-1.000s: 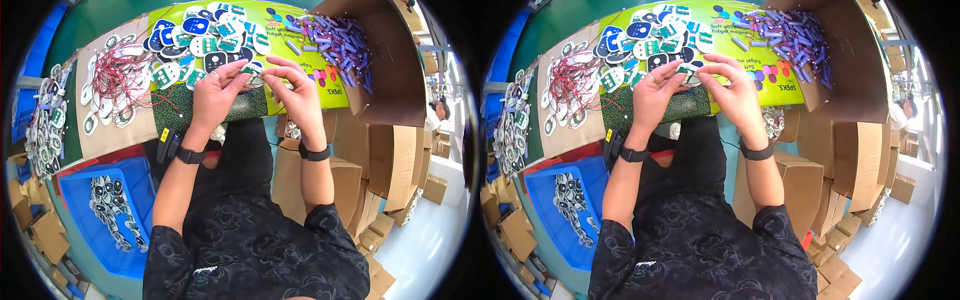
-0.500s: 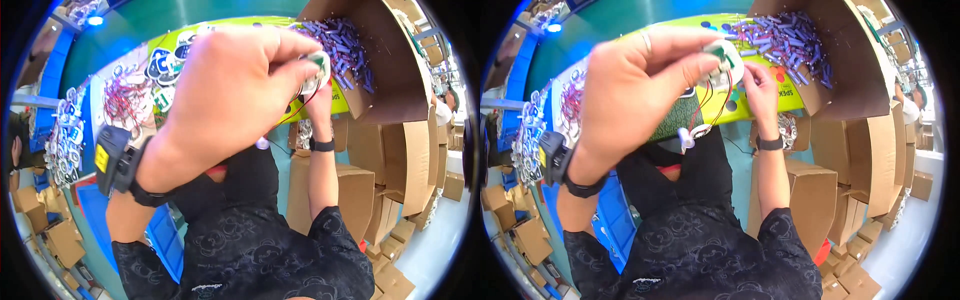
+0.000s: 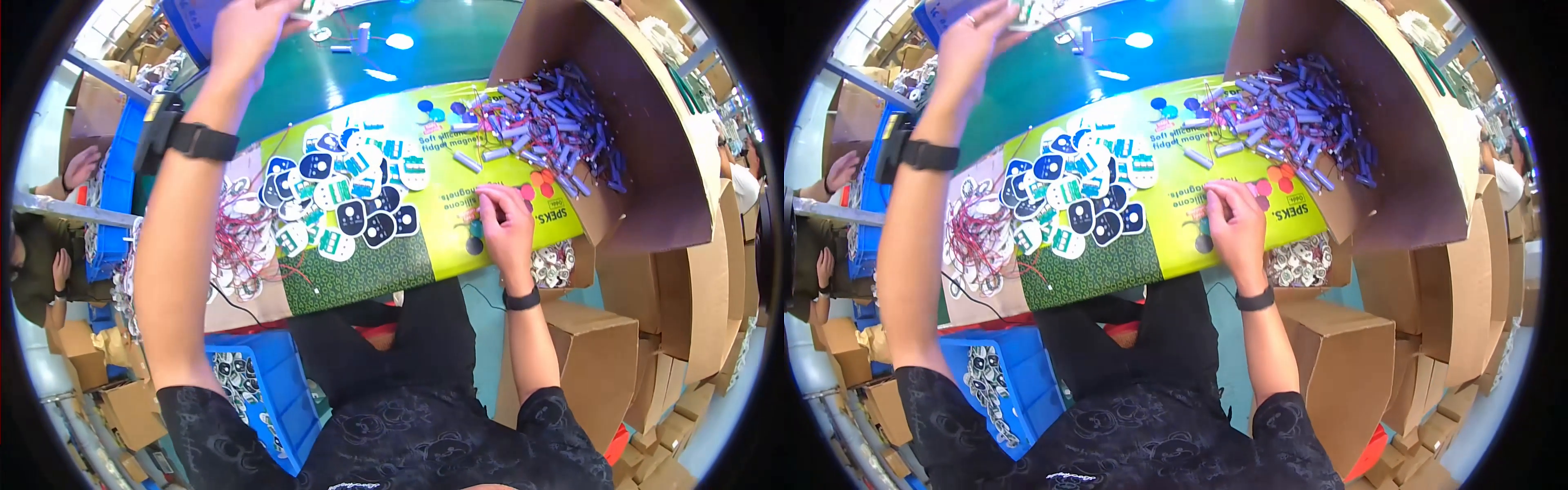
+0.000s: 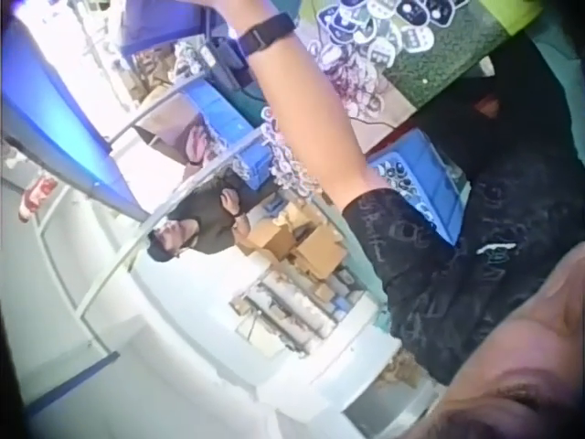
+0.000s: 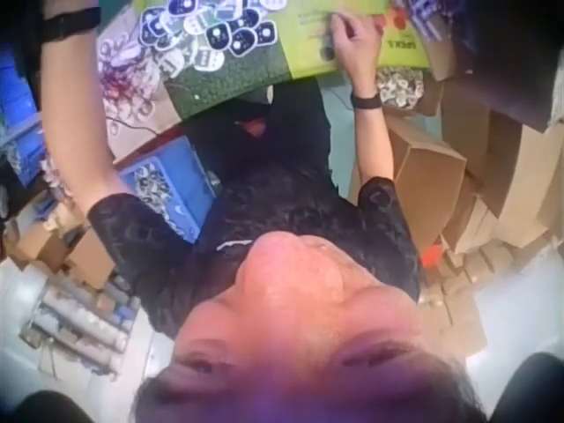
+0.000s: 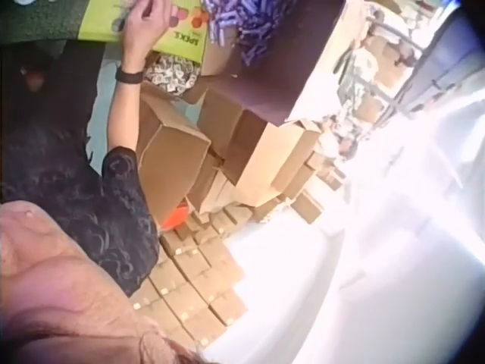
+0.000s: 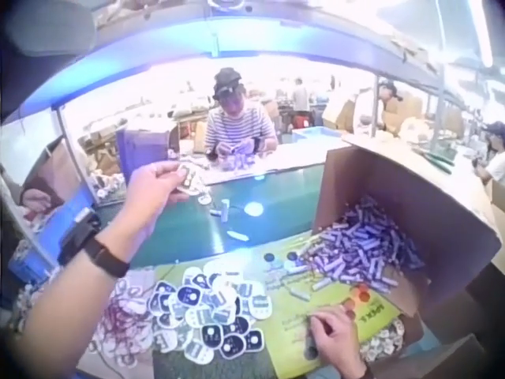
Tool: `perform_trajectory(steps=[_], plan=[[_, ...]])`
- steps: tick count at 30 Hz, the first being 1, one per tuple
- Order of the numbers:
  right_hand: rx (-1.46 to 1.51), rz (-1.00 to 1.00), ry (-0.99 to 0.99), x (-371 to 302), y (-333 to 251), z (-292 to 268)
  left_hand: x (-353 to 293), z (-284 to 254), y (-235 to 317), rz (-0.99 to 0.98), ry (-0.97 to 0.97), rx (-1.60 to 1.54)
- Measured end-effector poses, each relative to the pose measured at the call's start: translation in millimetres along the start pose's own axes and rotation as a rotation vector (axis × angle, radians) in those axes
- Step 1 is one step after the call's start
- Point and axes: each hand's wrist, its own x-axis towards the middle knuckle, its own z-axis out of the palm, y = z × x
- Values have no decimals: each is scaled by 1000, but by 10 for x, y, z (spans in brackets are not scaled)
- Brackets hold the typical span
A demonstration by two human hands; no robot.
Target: The person picks up a battery and a white plastic piece, connects the wires, and presses the battery into the casing. They then pick up a green circuit board, press it into the plastic piece over the battery, and set the completed unit aside.
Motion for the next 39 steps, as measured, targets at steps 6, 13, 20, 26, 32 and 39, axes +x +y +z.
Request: perform_trajectory(steps=[6, 13, 20, 26, 32, 39], plan=[[35, 12, -6, 13, -79, 30, 183, -535, -1135, -192, 147, 171], [16, 10, 4, 15, -66, 24, 135, -1280, -1734, -396, 283, 467], [51, 87, 20, 36, -51, 80, -184, -1077, -1173, -108, 15, 890], [134, 135, 164, -64, 28, 56, -1063, 660, -611, 273, -536, 619], [269, 143, 236, -95, -35, 95, -1614, 1538, -920, 489, -509, 801], [145, 82, 221, -93, 23, 63, -2125, 1483, -876, 414, -549, 853]])
